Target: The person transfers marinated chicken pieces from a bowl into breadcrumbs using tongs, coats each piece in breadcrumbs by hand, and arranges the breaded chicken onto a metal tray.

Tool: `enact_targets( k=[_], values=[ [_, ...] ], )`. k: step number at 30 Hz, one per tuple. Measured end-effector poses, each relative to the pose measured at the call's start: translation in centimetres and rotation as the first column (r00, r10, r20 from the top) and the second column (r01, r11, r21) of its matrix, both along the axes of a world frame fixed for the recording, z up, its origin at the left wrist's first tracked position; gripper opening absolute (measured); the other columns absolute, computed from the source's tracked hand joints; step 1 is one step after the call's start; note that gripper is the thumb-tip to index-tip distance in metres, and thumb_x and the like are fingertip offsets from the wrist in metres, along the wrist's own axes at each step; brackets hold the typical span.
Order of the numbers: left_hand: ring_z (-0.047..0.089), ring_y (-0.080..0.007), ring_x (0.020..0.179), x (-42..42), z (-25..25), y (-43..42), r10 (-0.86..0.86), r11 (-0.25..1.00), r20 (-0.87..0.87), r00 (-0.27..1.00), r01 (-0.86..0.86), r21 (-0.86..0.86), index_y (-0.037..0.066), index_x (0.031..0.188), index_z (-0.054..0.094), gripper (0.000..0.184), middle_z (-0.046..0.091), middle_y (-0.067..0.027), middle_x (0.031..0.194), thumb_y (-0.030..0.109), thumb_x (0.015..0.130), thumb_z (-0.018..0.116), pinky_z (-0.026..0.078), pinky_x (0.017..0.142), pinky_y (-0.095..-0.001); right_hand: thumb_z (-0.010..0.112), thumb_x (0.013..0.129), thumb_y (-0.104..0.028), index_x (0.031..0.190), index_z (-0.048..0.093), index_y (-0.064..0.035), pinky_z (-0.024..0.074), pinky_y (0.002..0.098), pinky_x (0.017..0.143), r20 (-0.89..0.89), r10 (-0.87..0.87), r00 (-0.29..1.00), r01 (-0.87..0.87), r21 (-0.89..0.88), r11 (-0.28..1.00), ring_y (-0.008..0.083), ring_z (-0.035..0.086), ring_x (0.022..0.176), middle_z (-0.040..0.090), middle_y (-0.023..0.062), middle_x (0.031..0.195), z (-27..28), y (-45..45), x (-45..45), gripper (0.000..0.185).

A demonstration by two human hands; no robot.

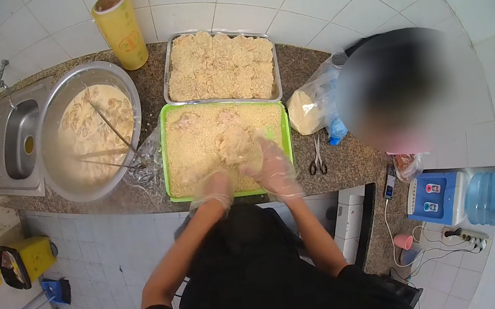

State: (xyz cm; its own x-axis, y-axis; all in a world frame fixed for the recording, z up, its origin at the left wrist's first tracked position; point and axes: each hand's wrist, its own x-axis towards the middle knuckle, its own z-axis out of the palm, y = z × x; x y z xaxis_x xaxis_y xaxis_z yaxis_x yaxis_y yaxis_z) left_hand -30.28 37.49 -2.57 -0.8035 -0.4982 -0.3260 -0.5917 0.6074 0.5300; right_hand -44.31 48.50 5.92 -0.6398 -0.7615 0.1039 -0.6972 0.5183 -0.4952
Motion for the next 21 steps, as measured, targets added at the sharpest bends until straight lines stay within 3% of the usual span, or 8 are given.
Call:
enact_targets(
  k=[4,6,9,13,15,17,18,21],
  values=[
    [0.071,-0.0444,0.093,-2.6,-4.6,1.8,-0.084,0.99,-0.086,0.993,0.093,0.105,0.0,0.092,0.076,0.022,0.072,-0.0284,0.095,0.018,0.09,0.063,0.057,0.082,-0.0503,0.084,0.08,-0.031,0.132,0.064,0.0004,0.0516,0.0444,0.102,0.096,-0.185,0.978,0.17,0.145,0.975,0.0412,0.065,0.119,0.067,0.026,0.129,-11.9,1.2,0.4,0.064],
    [0.071,-0.0444,0.093,-4.1,-2.9,1.1,-0.076,0.992,-0.191,0.979,0.093,0.08,0.0,0.1,0.077,0.026,0.072,-0.0281,0.095,0.019,0.092,0.061,0.056,0.082,-0.0509,0.082,0.081,-0.031,0.134,0.064,-0.0008,0.0514,0.0444,0.102,0.318,-0.221,0.922,0.182,0.148,0.972,0.0402,0.066,0.119,0.068,0.0256,0.127,-11.7,0.3,-1.0,0.063],
    [0.071,-0.0431,0.092,-4.4,5.2,-0.3,0.241,0.895,-0.144,0.96,-0.163,0.414,0.0,0.104,0.075,0.027,0.071,-0.0283,0.096,0.018,0.093,0.058,0.056,0.08,-0.0514,0.078,0.086,-0.029,0.134,0.064,-0.0035,0.0519,0.0438,0.101,0.563,-0.214,0.798,0.158,0.148,0.976,0.0385,0.068,0.116,0.07,0.0245,0.123,-4.7,-2.0,-3.2,0.056],
    [0.069,-0.0462,0.084,-3.7,-3.7,-2.0,-0.293,0.952,-0.106,0.95,0.28,-0.122,0.004,0.103,0.071,0.03,0.071,-0.0283,0.098,0.021,0.102,0.047,0.054,0.071,-0.054,0.072,0.089,-0.024,0.127,0.069,-0.0052,0.0544,0.0427,0.095,0.461,-0.072,0.885,0.113,-0.061,0.992,0.0386,0.071,0.108,0.074,0.0232,0.114,-4.9,-2.4,-5.3,0.042],
    [0.068,-0.0454,0.076,-4.6,-1.6,-3.7,-0.436,0.894,-0.04,0.899,0.428,-0.131,0.004,0.106,0.071,0.029,0.07,-0.0282,0.095,0.019,0.102,0.046,0.053,0.066,-0.0537,0.07,0.09,-0.023,0.118,0.073,-0.0044,0.0555,0.0429,0.091,0.305,-0.095,0.947,0.103,-0.008,0.995,0.0402,0.072,0.102,0.075,0.0233,0.108,-5.6,-2.7,-6.1,0.033],
    [0.068,-0.0431,0.083,-6.6,0.9,-4.6,-0.302,0.932,-0.012,0.953,0.292,-0.215,0.005,0.109,0.071,0.027,0.071,-0.0255,0.097,0.018,0.099,0.049,0.052,0.07,-0.0537,0.068,0.09,-0.023,0.106,0.077,-0.0032,0.0567,0.0433,0.086,0.079,-0.166,0.983,0.158,0.104,0.982,0.0418,0.072,0.094,0.075,0.0237,0.103,-5.5,-3.9,-6.3,0.028],
    [0.069,-0.0419,0.086,-8.0,1.9,-5.0,-0.235,0.939,-0.004,0.972,0.226,-0.258,0.006,0.11,0.071,0.027,0.071,-0.0241,0.097,0.017,0.097,0.051,0.052,0.071,-0.0537,0.068,0.089,-0.023,0.102,0.077,-0.0029,0.0568,0.0439,0.084,0.122,-0.144,0.982,0.132,0.104,0.986,0.0421,0.072,0.091,0.075,0.0235,0.101,-6.9,-4.4,-5.9,0.026],
    [0.067,-0.0375,0.098,-11.7,0.5,-5.8,-0.105,0.904,-0.48,0.871,-0.117,-0.411,0.01,0.112,0.072,0.026,0.071,-0.0184,0.105,0.018,0.094,0.056,0.051,0.075,-0.0538,0.069,0.087,-0.023,0.091,0.078,-0.0025,0.0571,0.0447,0.077,0.237,-0.084,0.968,0.06,0.104,0.993,0.0418,0.072,0.083,0.075,0.0222,0.094,-12.0,-3.8,-4.6,0.023]
  ],
)
